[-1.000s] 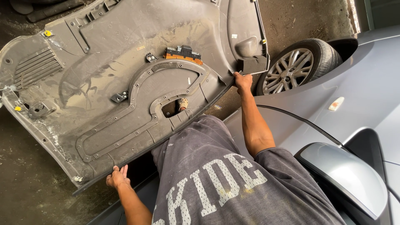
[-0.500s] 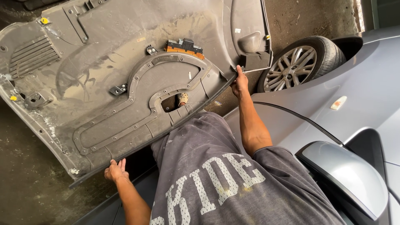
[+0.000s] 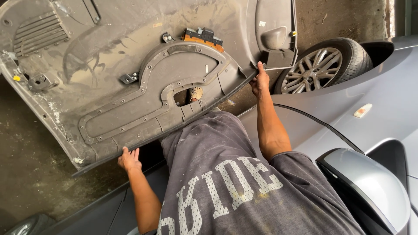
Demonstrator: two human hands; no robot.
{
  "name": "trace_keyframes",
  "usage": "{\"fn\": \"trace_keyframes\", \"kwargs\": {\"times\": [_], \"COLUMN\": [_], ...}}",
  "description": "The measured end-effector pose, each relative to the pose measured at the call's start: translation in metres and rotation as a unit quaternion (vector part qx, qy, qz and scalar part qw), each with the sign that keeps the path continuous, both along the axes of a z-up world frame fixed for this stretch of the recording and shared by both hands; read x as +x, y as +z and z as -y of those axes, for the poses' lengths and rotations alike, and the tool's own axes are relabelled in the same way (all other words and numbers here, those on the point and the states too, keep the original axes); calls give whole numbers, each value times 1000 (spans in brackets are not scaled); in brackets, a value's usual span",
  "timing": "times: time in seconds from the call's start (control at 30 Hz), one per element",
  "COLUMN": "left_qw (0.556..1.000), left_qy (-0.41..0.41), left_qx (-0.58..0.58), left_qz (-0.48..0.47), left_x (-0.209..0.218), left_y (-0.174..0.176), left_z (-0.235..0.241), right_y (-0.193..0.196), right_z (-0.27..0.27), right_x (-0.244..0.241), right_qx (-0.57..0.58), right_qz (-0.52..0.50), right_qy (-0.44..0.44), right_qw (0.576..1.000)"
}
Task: The person applies a white substance from a small bottle onto a large grey car part and uses a scraping tool to clean the surface. They repeatedly apply the substance and scrape different areas of the part.
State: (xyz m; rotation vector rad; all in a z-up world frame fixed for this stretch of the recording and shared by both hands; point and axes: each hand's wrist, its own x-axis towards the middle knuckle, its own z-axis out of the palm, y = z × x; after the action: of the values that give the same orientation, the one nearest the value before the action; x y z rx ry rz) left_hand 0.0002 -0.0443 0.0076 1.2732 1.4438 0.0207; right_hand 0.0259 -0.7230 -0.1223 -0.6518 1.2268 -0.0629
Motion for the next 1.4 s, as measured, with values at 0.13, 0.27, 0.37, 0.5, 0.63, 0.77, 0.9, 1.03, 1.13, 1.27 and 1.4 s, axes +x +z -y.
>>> {"fn": "trace_keyframes", "kwargs": {"times": [0.13, 0.27, 0.37, 0.5, 0.63, 0.77, 0.9, 1.03, 1.13, 1.27, 1.4], "left_qw": [1000, 1000, 999, 999, 999, 999, 999, 999, 999, 999, 997], "left_qy": [11, 7, 7, 2, -4, 0, -3, -6, -4, -14, -27], "left_qx": [-14, -10, -24, -38, -39, -41, -39, -37, -32, -34, -41], "left_qz": [22, 18, 25, 31, 31, 27, 33, 32, 39, 34, 53], "left_x": [-7, -5, -3, 0, -4, -2, -1, 0, -3, -3, -7], "left_y": [-12, -5, 0, 5, 1, 4, 8, 11, 9, 7, 6], "left_z": [0, 5, 11, 20, 16, 17, 21, 22, 21, 19, 18], "right_y": [35, 92, 96, 88, 114, 139, 144, 134, 145, 152, 152], "right_z": [-16, -43, -49, -45, -54, -69, -87, -108, -123, -124, -123], "right_x": [15, 38, 35, 16, 0, -8, -13, -27, -26, -20, -24], "right_qx": [-2, -8, -24, -72, -87, -24, 42, 80, 124, 148, 97], "right_qz": [16, -9, -18, -59, -99, -63, -6, 17, 27, 34, 66], "right_qy": [3, -12, 9, 121, 202, 232, 231, 268, 304, 323, 345], "right_qw": [1000, 1000, 1000, 988, 971, 970, 972, 960, 944, 934, 931]}}
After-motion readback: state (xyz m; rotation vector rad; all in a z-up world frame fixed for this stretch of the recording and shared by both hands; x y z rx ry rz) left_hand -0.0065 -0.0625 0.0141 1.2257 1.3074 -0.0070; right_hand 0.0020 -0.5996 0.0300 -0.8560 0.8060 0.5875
